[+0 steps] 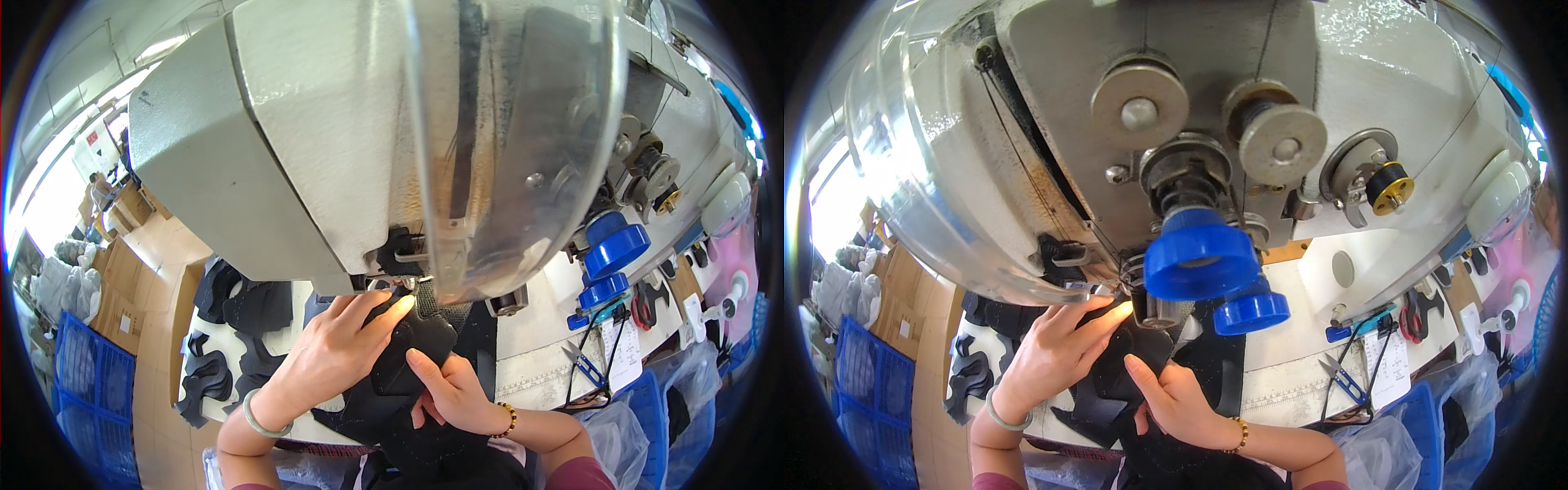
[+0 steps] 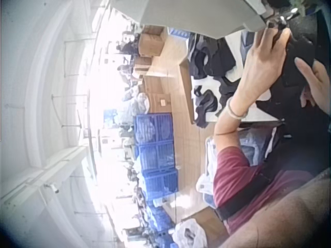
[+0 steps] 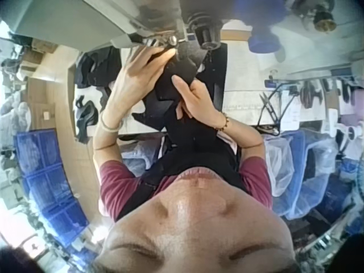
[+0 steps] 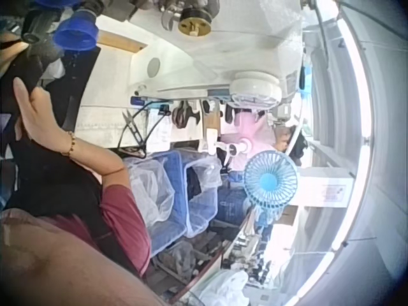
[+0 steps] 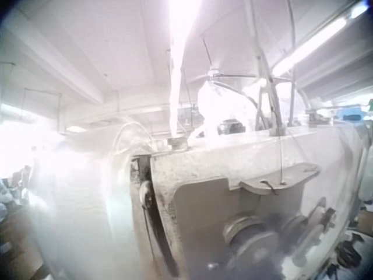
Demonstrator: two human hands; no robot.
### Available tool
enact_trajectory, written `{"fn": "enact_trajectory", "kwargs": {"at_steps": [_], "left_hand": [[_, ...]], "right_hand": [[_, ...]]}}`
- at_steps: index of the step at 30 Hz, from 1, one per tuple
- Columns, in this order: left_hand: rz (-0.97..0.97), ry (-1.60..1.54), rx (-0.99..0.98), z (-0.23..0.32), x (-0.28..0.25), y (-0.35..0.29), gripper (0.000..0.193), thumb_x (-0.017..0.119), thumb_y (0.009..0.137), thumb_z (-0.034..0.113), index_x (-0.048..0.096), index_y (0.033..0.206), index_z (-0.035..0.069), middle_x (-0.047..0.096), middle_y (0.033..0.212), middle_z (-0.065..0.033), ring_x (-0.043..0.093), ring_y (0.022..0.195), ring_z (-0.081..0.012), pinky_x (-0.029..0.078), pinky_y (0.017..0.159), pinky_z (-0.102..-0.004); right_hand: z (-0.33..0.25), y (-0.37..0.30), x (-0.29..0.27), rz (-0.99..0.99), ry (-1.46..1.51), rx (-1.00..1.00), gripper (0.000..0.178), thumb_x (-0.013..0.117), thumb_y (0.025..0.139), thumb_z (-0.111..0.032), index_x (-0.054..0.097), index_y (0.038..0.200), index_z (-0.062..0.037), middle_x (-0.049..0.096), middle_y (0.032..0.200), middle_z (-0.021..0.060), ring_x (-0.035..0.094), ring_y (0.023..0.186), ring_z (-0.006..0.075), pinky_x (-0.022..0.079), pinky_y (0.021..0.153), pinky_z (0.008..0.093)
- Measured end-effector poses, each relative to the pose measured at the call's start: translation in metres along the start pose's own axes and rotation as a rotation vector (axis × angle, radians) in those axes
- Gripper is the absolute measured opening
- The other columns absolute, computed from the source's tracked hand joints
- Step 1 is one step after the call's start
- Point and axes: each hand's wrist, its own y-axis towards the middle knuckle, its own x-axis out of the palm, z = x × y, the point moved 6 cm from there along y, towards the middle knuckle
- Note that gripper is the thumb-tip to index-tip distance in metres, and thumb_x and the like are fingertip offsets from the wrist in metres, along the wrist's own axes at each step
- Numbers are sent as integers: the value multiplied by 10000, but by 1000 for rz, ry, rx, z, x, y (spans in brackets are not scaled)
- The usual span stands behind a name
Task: The person aligns fabric shoe upper pieces and stitches them together using a sewing machine, guiding the material with both hands.
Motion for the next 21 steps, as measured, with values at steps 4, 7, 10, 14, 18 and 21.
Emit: {"fn": "enact_trajectory", "kwargs": {"at_steps": [4,7,10,14,18,21], "left_hand": [[28,22,14,4,3,1,401,656,688,1,603,1086,9,539,1008,-114,566,783,-242,519,636,-307],[62,21,-1,6,4,1,388,648,690,-7,596,1074,-15,530,993,-119,559,797,-247,518,638,-309],[75,16,-25,8,5,2,388,647,689,-10,587,1071,-30,522,986,-122,549,814,-251,515,638,-310],[105,55,-64,14,12,4,403,652,689,2,577,1084,-29,517,989,-124,537,838,-251,507,634,-309],[136,155,-128,22,14,0,399,656,695,25,575,1083,-22,524,995,-119,536,842,-234,504,638,-301],[152,218,-138,27,15,1,395,648,697,40,575,1080,-28,531,990,-121,535,832,-229,501,631,-291]], "right_hand": [[0,1,-5,154,29,-36,342,454,965,-302,526,947,32,549,629,23,536,420,82,388,342,194],[0,3,-9,199,2,-84,343,458,962,-306,531,933,27,533,613,10,504,405,64,384,347,188],[-3,3,-14,259,-12,-97,329,463,961,-298,541,943,21,530,625,-4,485,435,42,375,368,180],[-5,9,-22,340,16,-336,299,460,970,-262,560,971,20,549,716,-27,488,620,19,410,536,186],[-10,7,-23,296,-9,-305,283,458,973,-242,574,986,16,557,778,-35,468,716,18,403,626,193],[-14,7,-26,266,-22,-340,292,461,972,-242,584,1008,20,573,801,-31,485,725,17,412,628,184]]}}
